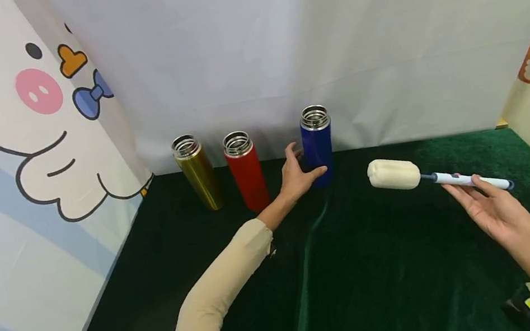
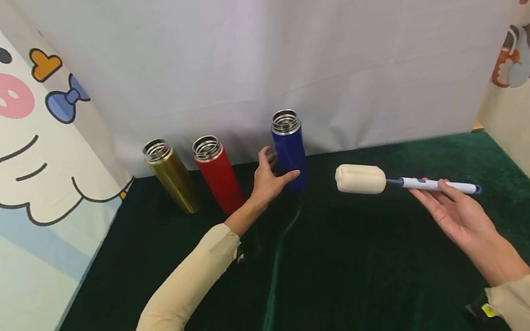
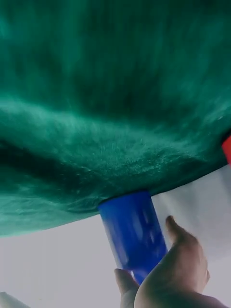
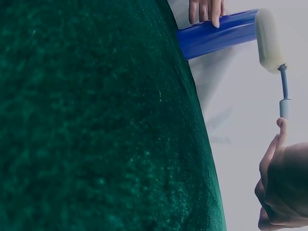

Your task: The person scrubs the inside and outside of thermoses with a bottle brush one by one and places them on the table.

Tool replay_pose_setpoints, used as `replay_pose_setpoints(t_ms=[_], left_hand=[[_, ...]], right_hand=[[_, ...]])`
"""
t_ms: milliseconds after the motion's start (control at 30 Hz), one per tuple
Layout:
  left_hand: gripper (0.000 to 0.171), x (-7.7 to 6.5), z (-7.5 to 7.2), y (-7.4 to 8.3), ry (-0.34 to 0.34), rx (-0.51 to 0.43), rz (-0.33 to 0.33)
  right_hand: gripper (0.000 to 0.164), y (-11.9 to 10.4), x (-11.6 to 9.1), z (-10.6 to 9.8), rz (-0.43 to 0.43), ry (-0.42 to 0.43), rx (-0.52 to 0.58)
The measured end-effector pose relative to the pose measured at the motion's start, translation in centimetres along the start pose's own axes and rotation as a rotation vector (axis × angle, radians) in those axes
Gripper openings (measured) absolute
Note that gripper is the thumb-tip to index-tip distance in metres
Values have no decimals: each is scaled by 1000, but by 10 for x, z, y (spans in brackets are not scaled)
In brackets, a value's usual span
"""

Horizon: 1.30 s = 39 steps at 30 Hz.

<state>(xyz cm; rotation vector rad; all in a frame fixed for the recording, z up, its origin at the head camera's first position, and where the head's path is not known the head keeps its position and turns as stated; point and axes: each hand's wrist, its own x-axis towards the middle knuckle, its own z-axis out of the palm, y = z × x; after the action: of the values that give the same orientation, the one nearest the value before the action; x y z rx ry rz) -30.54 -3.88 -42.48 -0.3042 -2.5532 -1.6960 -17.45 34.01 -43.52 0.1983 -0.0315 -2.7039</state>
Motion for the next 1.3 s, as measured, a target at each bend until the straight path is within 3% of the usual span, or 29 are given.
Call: replay_pose_setpoints(t_ms=[167,400,500,600,767,867,967,1133,1200,1300], left_hand=[[84,-36,-31,6,-60,-41,-132],[64,-92,-97,-7,-112,-59,-305],[62,-102,-119,-17,-73,-44,-324],[74,-98,-131,-24,3,-15,-272],[98,-79,-133,-29,65,9,-129],[101,-71,-128,-32,64,1,-97],[92,-66,-121,-35,101,9,-71],[78,-68,-111,-34,192,99,61],[77,-74,-105,-29,177,105,103],[76,-85,-93,-18,102,55,141]], right_hand=[[31,-1,0,3,-9,30,-14],[38,-6,-5,1,14,-38,-36],[38,-8,-8,-1,3,-51,-38],[38,-9,-7,-2,-2,-37,-27],[41,-3,-1,-2,28,-18,-17],[42,-1,-1,-1,40,-25,-21],[42,0,-2,-2,43,-26,-18],[43,-4,-9,-2,49,-28,-32],[43,-6,-12,-2,54,-25,-31],[44,-8,-14,-1,61,-26,-20]])
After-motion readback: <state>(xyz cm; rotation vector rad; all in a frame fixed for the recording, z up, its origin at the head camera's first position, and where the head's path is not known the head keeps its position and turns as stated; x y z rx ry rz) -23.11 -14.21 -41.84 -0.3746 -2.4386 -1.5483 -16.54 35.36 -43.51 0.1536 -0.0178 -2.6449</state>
